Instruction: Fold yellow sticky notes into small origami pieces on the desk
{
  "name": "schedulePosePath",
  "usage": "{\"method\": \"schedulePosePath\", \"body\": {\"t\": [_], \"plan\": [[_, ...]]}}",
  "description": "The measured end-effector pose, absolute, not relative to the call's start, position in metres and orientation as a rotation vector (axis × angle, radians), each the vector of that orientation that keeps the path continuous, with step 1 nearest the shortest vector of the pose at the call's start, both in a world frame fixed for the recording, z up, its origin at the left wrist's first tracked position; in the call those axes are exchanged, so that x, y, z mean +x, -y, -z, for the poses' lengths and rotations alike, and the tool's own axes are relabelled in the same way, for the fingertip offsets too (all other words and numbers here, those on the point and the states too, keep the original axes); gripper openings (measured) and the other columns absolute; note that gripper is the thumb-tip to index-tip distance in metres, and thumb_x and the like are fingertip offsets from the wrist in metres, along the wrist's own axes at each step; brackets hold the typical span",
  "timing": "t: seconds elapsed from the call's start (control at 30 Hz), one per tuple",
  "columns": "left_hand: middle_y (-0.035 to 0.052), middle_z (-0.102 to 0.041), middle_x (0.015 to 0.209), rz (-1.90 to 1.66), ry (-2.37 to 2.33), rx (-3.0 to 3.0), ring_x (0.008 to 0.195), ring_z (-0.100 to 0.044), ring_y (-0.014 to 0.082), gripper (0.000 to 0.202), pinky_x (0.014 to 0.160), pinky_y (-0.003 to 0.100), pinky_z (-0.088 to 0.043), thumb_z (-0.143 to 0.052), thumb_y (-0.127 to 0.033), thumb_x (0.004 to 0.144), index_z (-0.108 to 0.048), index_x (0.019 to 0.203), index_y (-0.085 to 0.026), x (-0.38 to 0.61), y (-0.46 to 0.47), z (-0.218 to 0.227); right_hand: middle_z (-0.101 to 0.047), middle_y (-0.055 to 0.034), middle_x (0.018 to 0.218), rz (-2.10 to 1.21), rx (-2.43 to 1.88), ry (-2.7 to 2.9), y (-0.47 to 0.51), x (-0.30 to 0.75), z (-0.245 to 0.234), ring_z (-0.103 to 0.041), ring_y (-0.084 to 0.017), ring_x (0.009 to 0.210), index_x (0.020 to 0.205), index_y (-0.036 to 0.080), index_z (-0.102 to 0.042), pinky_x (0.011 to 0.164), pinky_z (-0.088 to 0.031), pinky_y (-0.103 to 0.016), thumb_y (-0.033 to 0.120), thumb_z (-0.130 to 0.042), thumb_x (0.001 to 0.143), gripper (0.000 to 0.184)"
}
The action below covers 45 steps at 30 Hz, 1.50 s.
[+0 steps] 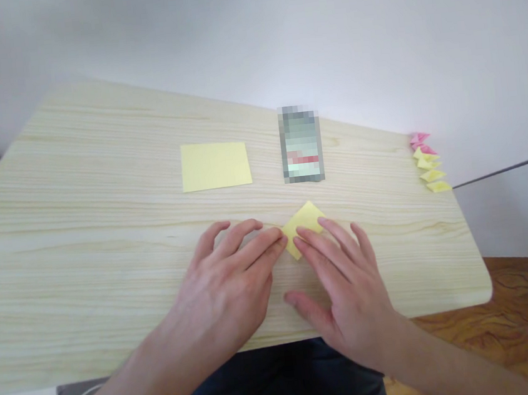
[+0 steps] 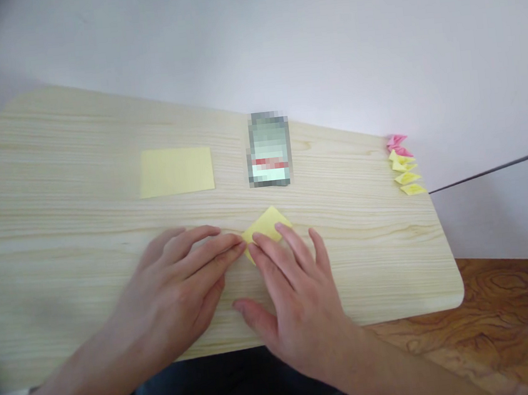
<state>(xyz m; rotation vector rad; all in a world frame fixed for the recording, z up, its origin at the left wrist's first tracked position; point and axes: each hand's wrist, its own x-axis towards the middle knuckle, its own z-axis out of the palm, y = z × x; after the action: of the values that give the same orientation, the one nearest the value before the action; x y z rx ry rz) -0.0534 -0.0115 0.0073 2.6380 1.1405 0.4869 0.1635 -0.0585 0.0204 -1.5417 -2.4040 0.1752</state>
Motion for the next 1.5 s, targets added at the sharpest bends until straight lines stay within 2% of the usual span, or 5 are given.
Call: {"method": "schedulePosePath", "body": {"t": [0.13,0.43,0.83,1.23,1.5], "plan": [[0.0058,-0.064,0.14,-0.495,-1.147,2.636,0.13,-0.054,0.0324,0.039,0.11,0.056,-0.038,-0.051,-0.016,0.095,-0.064,0.131,-0.022,-0.056,0.012,-0.004,-0.035,-0.0149,0.163,-0.223,-1.571,2.53,0.087,0.156,-0.007,-0.022,-0.041,0.154,0.159,0.012,-0.03,0.124,-0.012,-0.066,0.073,-0.049,0.09,0.093],[0.0047,-0.064,0.14,-0.468,-1.173,2.646,0.13,-0.054,0.0332,0.042,0.111,0.057,-0.036,-0.052,-0.017,0.093,-0.063,0.133,-0.025,-0.055,0.015,-0.007,-0.027,-0.0149,0.166,-0.172,-1.682,2.485,0.087,0.163,-0.003,-0.016,-0.041,0.156,0.16,0.013,-0.028,0.125,-0.011,-0.065,0.081,-0.044,0.087,0.101],[0.0038,-0.066,0.139,-0.528,-1.165,2.69,0.129,-0.054,0.0311,0.039,0.112,0.055,-0.035,-0.05,-0.016,0.096,-0.065,0.131,-0.024,-0.056,0.016,-0.004,-0.04,-0.0131,0.161,-0.03,-1.805,2.31,0.061,0.18,-0.008,-0.023,-0.039,0.154,0.156,0.017,-0.037,0.124,-0.009,-0.064,0.074,-0.045,0.092,0.086],[0.0051,-0.066,0.138,-0.66,-1.151,2.718,0.127,-0.054,0.0304,0.04,0.112,0.054,-0.034,-0.05,-0.018,0.096,-0.065,0.133,-0.024,-0.055,0.014,0.006,-0.024,-0.0063,0.169,-0.176,-1.684,2.469,0.043,0.174,-0.002,-0.01,-0.035,0.158,0.163,0.023,-0.021,0.125,-0.012,-0.063,0.08,-0.036,0.091,0.092],[0.0065,-0.068,0.131,-0.687,-1.119,2.706,0.126,-0.055,0.0291,0.033,0.111,0.05,-0.037,-0.05,-0.024,0.097,-0.069,0.125,-0.022,-0.051,0.025,-0.001,-0.025,-0.0073,0.169,-0.171,-1.569,2.47,0.053,0.181,0.0,-0.015,-0.036,0.157,0.16,0.025,-0.029,0.125,-0.012,-0.061,0.081,-0.038,0.089,0.091]]}}
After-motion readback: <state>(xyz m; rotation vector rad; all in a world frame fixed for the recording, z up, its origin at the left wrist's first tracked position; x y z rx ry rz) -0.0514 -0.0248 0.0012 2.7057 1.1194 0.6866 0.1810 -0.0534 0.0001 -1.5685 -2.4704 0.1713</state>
